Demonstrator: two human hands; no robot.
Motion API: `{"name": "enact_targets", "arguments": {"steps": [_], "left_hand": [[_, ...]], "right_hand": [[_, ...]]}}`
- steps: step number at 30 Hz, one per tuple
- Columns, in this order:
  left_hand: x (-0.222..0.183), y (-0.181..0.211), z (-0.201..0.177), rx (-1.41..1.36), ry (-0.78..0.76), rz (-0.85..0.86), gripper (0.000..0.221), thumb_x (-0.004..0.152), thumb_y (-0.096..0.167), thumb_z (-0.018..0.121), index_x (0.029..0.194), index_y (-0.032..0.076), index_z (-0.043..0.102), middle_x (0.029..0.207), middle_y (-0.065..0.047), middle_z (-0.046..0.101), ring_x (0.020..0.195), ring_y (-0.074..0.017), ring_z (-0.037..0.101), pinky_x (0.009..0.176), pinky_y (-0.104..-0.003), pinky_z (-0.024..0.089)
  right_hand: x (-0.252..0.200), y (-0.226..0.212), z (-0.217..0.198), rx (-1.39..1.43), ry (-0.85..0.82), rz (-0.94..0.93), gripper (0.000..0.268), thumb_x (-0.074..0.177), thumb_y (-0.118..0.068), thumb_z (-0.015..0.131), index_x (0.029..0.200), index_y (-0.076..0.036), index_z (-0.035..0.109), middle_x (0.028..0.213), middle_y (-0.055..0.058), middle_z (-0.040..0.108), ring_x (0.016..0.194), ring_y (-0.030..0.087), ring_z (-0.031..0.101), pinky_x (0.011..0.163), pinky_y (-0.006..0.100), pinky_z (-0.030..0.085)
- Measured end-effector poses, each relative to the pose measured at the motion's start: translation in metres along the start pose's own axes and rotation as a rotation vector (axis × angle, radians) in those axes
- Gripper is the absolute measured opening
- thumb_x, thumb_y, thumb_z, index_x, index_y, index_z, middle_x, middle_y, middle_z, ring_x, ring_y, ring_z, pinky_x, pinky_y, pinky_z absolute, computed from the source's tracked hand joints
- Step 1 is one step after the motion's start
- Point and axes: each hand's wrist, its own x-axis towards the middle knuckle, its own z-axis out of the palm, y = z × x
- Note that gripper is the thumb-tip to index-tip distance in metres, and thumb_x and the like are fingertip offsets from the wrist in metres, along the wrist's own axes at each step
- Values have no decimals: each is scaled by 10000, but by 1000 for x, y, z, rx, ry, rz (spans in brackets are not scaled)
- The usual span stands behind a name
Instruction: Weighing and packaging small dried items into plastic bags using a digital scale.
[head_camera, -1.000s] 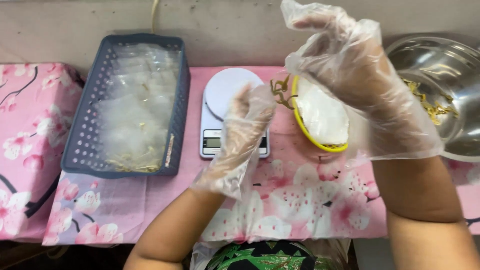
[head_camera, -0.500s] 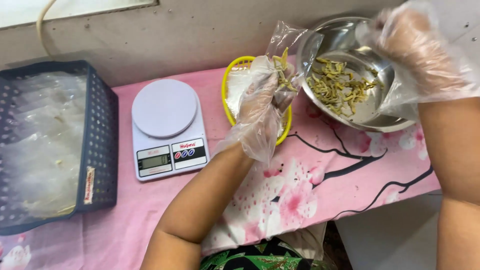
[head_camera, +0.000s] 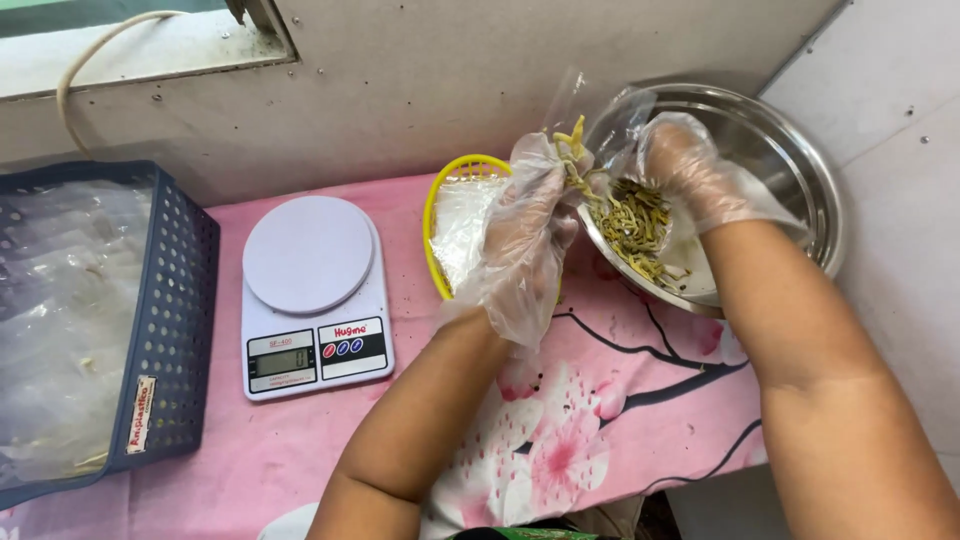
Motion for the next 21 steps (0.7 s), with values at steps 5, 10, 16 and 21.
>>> {"name": "enact_targets", "arguments": {"steps": [5,10,16,21], "left_hand": [[21,-13,-17,7,124,-15,527,816,75,847,1280,162,614,1075,-89,654,815,-203,614,593,-284,635],[0,-4,-8,216,113,-15,246,919,189,708,1157,128,696,1059,-58,772,754,-119,704,447,-135,367],[-9,2,-6,250,68,-20,218,934,182,683,1152,175,683,1066,-17,758,767,-98,693,479,-140,313],[11,-5,-25,143,40,15,293,893,137,733,1181,181,702,1079,-28,760,786,-60,663,485,-138,336]], "right_hand": [[-56,-50,-80,208,-68,-1,318,891,-377,720,985,-96,834,929,186,791,939,416,742,826,530,593],[-77,-45,-131,812,-197,287,32,1012,2,645,1043,1,634,956,176,720,842,259,704,760,348,602],[-79,-40,-124,1023,-251,265,154,919,90,697,970,-20,602,926,160,698,806,238,690,698,313,594],[-88,-51,-136,1137,-235,182,171,911,39,716,970,-53,584,893,120,690,749,212,678,675,307,590]]}}
